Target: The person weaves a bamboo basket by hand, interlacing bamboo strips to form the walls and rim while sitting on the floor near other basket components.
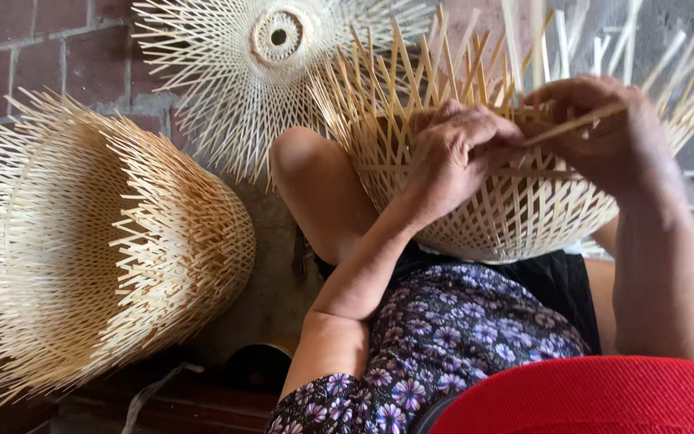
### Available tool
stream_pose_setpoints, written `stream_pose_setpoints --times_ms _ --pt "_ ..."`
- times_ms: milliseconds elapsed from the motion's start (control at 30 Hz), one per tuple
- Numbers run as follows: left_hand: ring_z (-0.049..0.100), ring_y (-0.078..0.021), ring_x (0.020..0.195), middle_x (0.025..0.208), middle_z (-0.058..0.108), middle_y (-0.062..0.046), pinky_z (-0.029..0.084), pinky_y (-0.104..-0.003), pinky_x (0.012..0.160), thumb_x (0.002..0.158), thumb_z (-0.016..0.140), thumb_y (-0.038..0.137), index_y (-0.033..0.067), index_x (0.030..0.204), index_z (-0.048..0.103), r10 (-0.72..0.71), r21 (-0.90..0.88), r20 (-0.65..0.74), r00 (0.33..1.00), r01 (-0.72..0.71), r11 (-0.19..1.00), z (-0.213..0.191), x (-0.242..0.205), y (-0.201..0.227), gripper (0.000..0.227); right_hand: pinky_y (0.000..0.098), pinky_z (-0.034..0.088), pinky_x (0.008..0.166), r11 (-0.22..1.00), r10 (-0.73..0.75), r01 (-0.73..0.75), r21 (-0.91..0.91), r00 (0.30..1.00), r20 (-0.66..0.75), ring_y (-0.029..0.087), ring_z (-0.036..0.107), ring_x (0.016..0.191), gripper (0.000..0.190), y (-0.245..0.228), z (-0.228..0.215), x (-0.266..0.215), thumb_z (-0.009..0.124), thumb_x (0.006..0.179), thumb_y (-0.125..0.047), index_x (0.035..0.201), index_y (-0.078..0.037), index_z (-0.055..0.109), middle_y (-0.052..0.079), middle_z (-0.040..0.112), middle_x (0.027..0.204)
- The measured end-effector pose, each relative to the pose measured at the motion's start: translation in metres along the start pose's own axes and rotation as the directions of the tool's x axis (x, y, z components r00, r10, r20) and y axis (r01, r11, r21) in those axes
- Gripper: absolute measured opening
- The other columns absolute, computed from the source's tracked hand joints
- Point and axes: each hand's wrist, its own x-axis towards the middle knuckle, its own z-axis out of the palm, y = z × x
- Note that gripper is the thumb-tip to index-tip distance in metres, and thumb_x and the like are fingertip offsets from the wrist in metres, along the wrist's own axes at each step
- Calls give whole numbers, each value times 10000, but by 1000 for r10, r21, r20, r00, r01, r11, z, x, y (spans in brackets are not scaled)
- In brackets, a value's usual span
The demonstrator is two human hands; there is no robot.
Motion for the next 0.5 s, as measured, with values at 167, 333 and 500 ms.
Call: stream_pose_setpoints --times_ms 167,333,500 --pt "644 -68 837 920 766 75 511 -251 813 896 815 167 173 1001 749 -38 -94 21 999 40 995 -1 -4 -5 124 268 527 757 937 21 -28 349 999 26 112 632 885 124 17 0 -8 800 1003 -212 1002 -126 710 -2 668 987" --pt "709 -43 888 1012 747 35 577 -254 834 963 753 135 166 1207 658 -103 -191 -2 995 100 976 -2 -1 -3 264 439 437 979 887 -347 240 -395 910 -227 231 622 1108 146 -3 11 -21 825 999 -99 932 -169 716 36 733 1043" --pt "671 -59 791 999 730 17 562 -282 725 996 731 146 197 1132 655 -180 -65 -140 974 173 983 -32 -6 7 164 426 401 1100 875 -250 196 -443 966 -64 290 550 1247 191 -14 -1 -16 831 1028 -176 1104 -110 669 68 746 1274"
